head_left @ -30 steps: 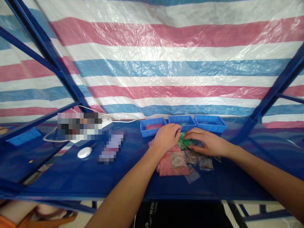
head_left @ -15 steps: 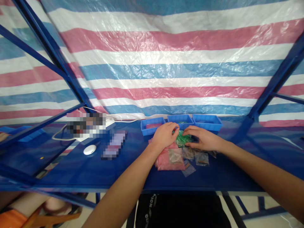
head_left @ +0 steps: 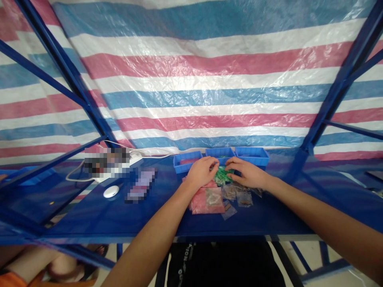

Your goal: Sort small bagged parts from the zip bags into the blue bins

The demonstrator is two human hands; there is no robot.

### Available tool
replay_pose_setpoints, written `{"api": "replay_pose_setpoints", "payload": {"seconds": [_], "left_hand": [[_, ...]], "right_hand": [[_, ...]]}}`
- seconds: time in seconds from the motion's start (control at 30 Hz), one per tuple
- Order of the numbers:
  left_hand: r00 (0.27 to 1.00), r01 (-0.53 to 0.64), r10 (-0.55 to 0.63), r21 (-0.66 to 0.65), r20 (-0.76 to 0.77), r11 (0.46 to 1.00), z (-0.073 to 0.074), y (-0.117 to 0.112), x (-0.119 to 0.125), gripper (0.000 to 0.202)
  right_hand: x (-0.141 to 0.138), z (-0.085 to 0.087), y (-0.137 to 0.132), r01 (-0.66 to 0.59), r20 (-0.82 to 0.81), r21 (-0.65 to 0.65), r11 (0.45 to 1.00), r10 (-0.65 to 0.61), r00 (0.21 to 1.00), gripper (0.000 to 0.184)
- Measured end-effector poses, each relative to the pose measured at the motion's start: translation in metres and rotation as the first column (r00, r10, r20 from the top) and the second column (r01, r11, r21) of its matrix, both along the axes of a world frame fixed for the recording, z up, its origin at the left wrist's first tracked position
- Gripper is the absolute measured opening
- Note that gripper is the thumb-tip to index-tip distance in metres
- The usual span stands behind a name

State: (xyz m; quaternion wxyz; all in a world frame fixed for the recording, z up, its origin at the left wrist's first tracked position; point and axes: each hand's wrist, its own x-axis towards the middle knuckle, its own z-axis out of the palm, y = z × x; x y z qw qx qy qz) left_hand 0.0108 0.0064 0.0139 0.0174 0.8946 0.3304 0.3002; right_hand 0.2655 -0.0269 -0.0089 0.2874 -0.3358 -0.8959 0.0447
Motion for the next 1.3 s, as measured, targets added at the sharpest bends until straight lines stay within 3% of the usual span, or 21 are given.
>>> {"api": "replay_pose_setpoints", "payload": {"seconds": [0.43,0.67,0.83,1.0,1.3], "left_hand": [[1.000,0.019,-0.019,0.007,-0.015,1.000,0.001,-0.002,-0.001,0.023],[0.995,0.048,-0.044,0.041,-0.084,0.998,0.003,-0.004,0.001,0.023],[0.994,0.047,-0.042,0.040,-0.102,0.998,0.005,-0.009,0.004,0.023],[0.994,0.055,-0.051,0.037,-0.097,0.998,0.007,-0.011,0.005,0.023],[0.994,0.088,-0.085,0.041,-0.070,0.995,0.006,-0.011,0.004,0.031]], "right_hand": [[-0.003,-0.008,0.005,-0.006,0.060,-0.038,0.999,0.008,0.998,0.042],[-0.003,0.000,-0.002,-0.062,0.029,-0.125,0.990,0.066,0.997,0.023],[-0.009,0.001,-0.001,-0.011,-0.016,-0.125,0.992,0.009,1.000,0.049],[-0.014,0.007,0.000,-0.040,0.014,-0.074,0.996,0.041,0.999,0.026],[-0.004,0.005,0.001,0.087,-0.050,0.044,0.995,-0.085,0.995,0.022]]}}
